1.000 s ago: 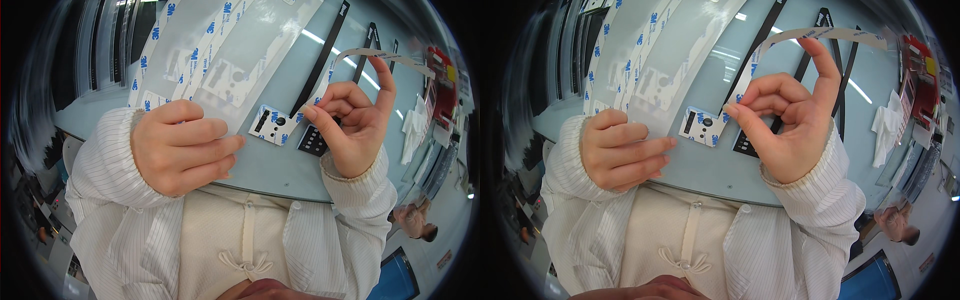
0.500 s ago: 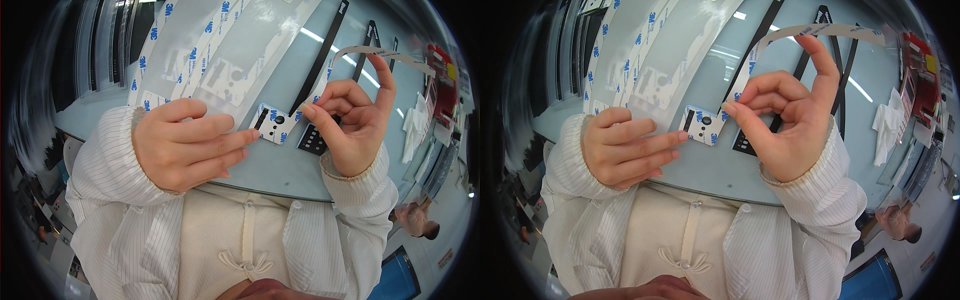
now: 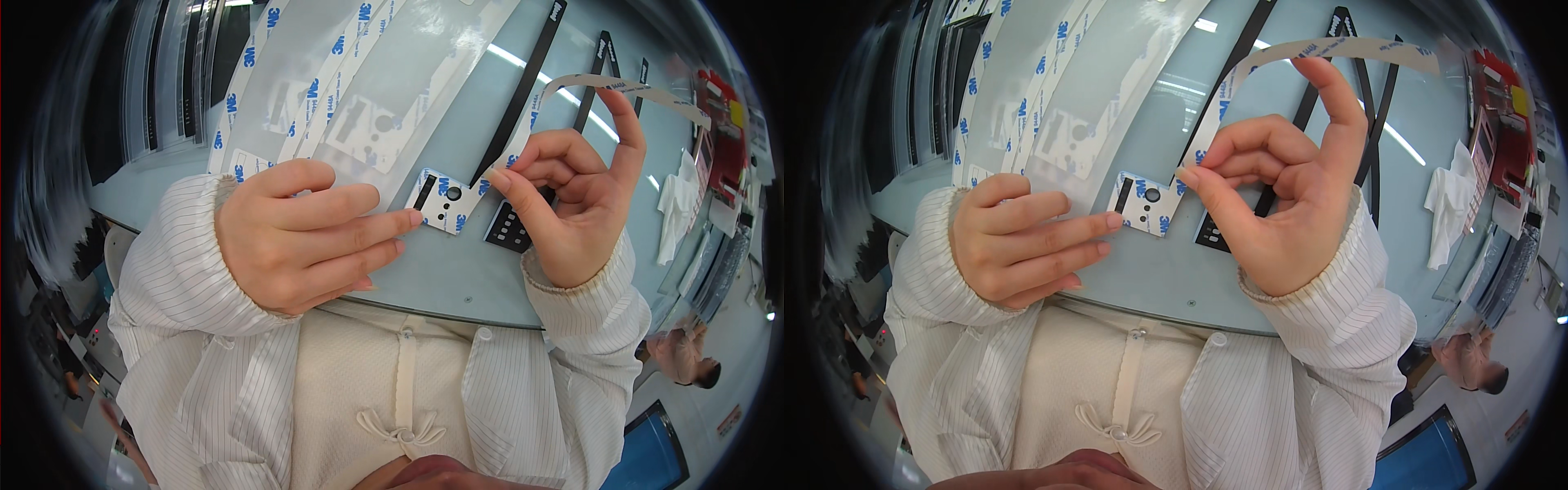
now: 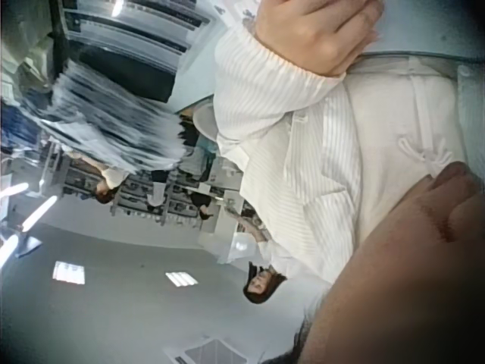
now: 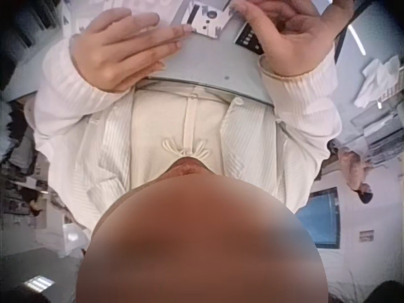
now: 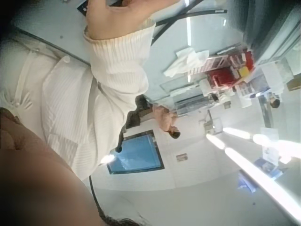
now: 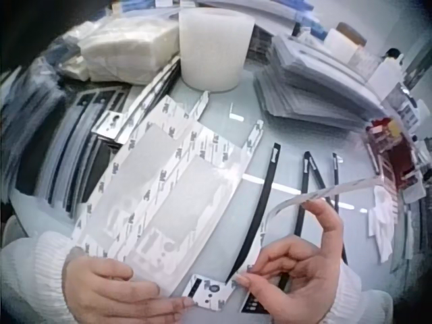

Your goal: Manually assemble components by applying adhesive strips and attaching them to larger pieces on a workbench.

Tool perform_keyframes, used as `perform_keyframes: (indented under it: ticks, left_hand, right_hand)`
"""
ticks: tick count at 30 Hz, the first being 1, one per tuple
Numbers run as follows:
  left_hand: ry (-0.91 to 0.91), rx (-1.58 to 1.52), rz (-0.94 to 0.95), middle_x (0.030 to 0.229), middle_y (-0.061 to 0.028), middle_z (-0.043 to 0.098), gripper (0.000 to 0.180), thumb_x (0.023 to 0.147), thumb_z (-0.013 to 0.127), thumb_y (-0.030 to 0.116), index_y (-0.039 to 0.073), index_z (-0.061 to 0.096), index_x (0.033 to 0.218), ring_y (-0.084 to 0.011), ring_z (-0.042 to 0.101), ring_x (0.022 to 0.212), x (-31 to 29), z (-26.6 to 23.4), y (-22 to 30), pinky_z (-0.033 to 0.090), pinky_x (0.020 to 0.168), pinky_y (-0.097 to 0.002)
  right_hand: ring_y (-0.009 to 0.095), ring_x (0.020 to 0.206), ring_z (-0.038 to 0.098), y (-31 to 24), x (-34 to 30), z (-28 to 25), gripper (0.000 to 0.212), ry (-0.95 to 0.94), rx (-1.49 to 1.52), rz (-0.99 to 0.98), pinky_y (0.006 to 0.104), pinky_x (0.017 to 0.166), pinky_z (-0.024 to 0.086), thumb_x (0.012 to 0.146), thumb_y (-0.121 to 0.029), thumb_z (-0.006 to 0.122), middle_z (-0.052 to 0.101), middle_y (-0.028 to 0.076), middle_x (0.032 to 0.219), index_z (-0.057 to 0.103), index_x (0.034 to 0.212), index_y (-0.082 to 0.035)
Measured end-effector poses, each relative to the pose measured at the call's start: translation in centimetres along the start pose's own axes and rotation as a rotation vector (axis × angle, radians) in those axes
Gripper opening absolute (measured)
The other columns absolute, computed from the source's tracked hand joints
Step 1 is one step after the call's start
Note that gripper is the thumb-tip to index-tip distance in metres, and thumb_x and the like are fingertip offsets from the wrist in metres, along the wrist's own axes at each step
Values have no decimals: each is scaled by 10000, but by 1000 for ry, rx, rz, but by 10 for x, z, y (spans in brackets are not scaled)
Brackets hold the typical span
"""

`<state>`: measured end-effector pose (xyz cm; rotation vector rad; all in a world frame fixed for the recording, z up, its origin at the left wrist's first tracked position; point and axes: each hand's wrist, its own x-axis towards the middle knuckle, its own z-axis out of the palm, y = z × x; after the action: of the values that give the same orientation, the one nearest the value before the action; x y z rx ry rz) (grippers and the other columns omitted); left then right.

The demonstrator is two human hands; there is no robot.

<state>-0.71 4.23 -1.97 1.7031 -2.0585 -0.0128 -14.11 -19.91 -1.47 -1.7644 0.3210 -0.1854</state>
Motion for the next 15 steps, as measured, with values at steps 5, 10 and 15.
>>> perform_keyframes:
  ticks: [5, 10, 15]
  left_hand:
    - [10, -37, -4, 1107, -117, 723, 267, 802, 661, 247, 14, 721, 917, -214, 628, 950, 5, -4, 0, 440, 692, -318]
    - [33, -58, -13, 1099, -131, 721, 263, 826, 653, 232, 1, 710, 938, -227, 625, 973, 6, -3, 1, 455, 719, -324]
    - [22, 17, 14, 1139, -125, 713, 273, 850, 649, 230, 22, 706, 1016, -230, 622, 1031, 9, 1, 8, 458, 751, -319]
  right_hand:
    - [152, 837, 690, 1, -1, -1, 964, 1, -38, -32, 255, 814, 585, 786, 136, 717, 646, 124, 932, 118, 1513, -71]
    - [160, 847, 689, 3, -2, 1, 976, -11, -103, -117, 266, 803, 590, 782, 135, 724, 654, 127, 932, 115, 1514, -80]
    - [165, 844, 688, 0, -3, 4, 973, -15, -171, -170, 274, 794, 594, 782, 133, 729, 658, 133, 932, 117, 1507, -82]
